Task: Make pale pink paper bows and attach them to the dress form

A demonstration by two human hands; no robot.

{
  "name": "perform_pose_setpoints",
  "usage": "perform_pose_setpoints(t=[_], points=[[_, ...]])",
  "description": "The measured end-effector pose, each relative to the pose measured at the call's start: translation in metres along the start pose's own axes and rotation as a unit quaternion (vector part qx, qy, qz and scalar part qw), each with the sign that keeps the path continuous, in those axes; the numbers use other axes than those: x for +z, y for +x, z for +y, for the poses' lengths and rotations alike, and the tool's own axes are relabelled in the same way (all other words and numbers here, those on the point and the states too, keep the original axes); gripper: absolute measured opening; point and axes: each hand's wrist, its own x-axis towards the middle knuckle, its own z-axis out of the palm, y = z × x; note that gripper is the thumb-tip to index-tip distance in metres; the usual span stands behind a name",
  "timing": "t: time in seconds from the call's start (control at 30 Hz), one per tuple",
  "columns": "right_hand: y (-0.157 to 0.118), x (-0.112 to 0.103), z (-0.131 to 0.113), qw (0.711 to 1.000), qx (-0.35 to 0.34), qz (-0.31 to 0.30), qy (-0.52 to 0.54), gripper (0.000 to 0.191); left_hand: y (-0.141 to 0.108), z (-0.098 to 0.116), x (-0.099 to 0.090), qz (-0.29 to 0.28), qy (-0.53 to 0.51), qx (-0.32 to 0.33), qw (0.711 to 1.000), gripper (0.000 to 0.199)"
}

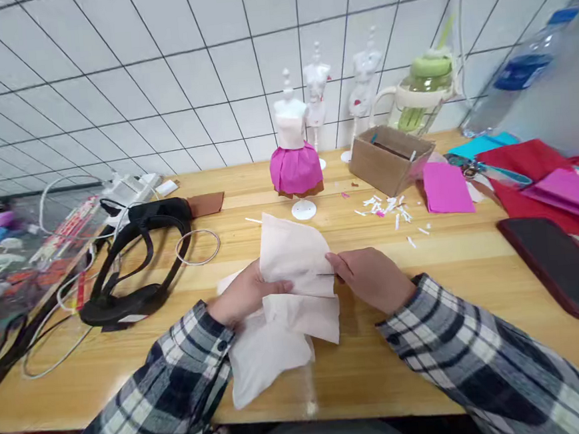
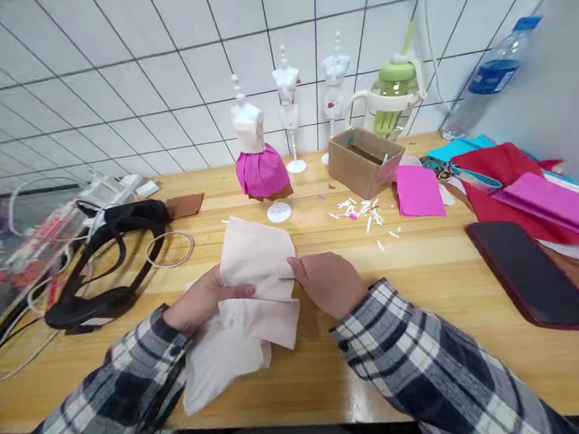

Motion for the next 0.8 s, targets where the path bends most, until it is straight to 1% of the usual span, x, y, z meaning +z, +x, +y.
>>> perform_pose_setpoints(t=[0.13, 0.33, 0.47, 0.63, 0.8], points=[[-0.0010, 0.0007, 0.0007, 1.000, 0.000, 0.001, 0.008, 0.064, 0.0000, 0.0004, 0.0009, -0.006, -0.010, 0.013, 1.000, 0.060], [-0.0022, 0.0018, 0.0010, 1.000, 0.001, -0.001, 0.019, 0.062, -0.0005, -0.0003, 0.0022, 0.018, -0.010, 0.019, 1.000, 0.055], [-0.0009, 0.0023, 0.0049, 1.000, 0.014, -0.008, 0.019, 0.062, -0.0024, 0.0008, 0.0027, 0.023, -0.002, 0.020, 1.000, 0.050], [-0.0007, -0.0003, 0.0079, 0.999, 0.027, -0.013, 0.039, 0.061, -0.0043, 0.0014, 0.0029, 0.038, 0.007, 0.027, 0.999, 0.050], [-0.0013, -0.0015, 0.0069, 0.999, 0.028, -0.014, 0.036, 0.061, -0.0044, 0.0006, 0.0035, 0.054, 0.017, 0.035, 0.998, 0.051]])
